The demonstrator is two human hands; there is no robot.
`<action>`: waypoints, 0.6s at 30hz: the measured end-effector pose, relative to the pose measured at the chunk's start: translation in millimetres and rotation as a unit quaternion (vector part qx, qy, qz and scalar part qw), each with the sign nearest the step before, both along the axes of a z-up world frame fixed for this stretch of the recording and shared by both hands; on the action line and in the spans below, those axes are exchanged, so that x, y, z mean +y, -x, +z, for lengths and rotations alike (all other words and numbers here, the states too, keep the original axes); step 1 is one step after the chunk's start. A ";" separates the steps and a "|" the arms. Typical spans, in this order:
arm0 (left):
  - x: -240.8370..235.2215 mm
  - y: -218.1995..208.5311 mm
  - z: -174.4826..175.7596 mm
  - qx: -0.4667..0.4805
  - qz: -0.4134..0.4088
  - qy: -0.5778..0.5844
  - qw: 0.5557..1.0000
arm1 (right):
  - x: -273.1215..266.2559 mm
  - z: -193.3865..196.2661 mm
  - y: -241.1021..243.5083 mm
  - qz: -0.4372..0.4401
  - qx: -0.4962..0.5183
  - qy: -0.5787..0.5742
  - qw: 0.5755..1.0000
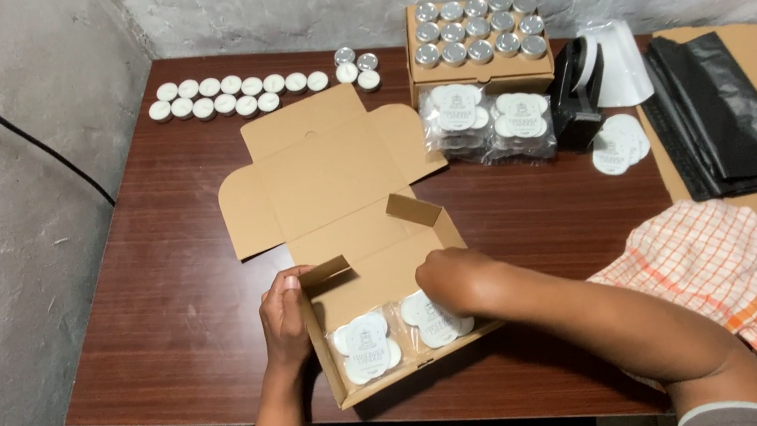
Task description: The person folds a cardboard box, places packaged tea light candles into it, closes the box, and then inserts the box into a black plastic bag before sealing it with tape.
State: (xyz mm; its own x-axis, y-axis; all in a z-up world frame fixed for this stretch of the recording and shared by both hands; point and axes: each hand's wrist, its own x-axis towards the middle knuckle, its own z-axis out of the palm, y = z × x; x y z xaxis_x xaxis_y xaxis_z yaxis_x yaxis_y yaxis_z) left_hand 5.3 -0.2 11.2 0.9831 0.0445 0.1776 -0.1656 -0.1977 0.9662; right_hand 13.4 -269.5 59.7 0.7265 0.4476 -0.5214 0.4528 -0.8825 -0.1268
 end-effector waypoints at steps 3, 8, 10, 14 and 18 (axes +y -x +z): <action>0.2 3.0 6.2 0.012 0.009 -0.002 1.000 | -7.0 -37.3 1.2 0.002 -0.061 -0.017 0.998; 0.7 1.6 -4.9 -0.006 0.014 -0.037 0.999 | -10.8 49.8 -3.4 -0.115 0.009 -0.116 0.986; -0.2 2.4 -4.4 -0.003 0.013 -0.027 1.000 | -24.8 69.0 -12.8 -0.174 0.000 -0.183 0.967; -2.2 3.4 -1.8 0.025 0.015 -0.011 1.000 | -68.4 77.1 -55.5 -0.278 -0.155 -0.268 0.909; -5.2 7.0 6.6 0.053 0.035 -0.023 0.998 | -116.6 49.0 -119.6 -0.366 -0.210 -0.205 0.883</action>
State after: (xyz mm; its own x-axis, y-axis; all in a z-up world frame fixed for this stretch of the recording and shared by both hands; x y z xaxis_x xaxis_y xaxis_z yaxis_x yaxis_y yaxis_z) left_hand -1.7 -5.4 17.8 0.9912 0.1073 0.0769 -0.0481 -0.2488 0.9674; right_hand 133.0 -386.1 108.7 0.9901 -0.1341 -0.0405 -0.1376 -0.8769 -0.4606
